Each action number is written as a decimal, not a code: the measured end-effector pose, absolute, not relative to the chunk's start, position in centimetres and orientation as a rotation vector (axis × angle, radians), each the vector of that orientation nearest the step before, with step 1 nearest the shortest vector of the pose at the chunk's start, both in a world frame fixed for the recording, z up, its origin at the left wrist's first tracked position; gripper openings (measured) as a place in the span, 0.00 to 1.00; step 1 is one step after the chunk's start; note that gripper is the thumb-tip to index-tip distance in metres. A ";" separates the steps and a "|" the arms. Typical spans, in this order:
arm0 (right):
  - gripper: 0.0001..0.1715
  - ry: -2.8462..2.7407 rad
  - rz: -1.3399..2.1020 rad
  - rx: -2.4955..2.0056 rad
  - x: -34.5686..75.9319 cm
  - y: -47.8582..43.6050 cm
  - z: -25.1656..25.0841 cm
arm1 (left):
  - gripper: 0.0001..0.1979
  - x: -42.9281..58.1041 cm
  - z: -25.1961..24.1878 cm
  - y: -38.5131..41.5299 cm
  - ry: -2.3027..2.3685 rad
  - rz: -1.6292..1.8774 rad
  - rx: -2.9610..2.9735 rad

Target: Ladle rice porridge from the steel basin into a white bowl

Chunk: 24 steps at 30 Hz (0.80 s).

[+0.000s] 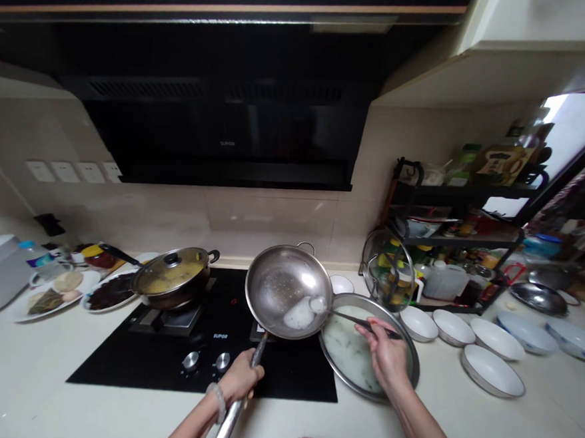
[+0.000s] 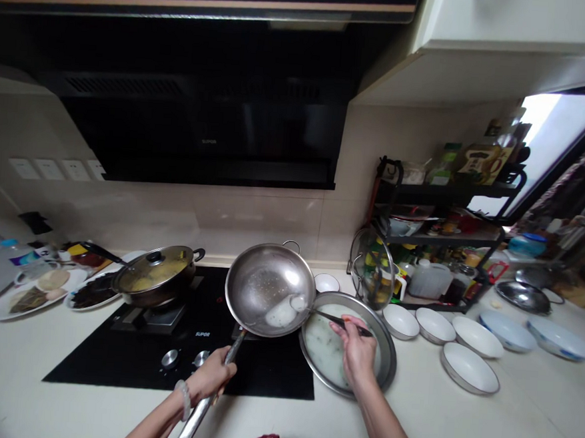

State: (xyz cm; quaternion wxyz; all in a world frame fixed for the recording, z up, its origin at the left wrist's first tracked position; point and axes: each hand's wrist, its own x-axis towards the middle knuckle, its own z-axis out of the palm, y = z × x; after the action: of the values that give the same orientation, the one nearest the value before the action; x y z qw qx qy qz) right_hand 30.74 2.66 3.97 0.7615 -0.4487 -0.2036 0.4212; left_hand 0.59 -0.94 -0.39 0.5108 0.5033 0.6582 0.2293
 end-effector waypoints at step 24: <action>0.14 -1.264 0.507 -1.365 36.8 -1.9 0.9 | 0.07 0.6 0.3 -1.1 1.586 0.533 1.237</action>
State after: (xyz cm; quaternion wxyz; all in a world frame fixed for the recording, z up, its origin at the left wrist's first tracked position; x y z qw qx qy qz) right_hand 36.85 -1.87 0.92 0.5701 -0.5815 -0.5386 0.2161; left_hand 0.64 -1.07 0.26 0.5057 0.5129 0.6576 0.2210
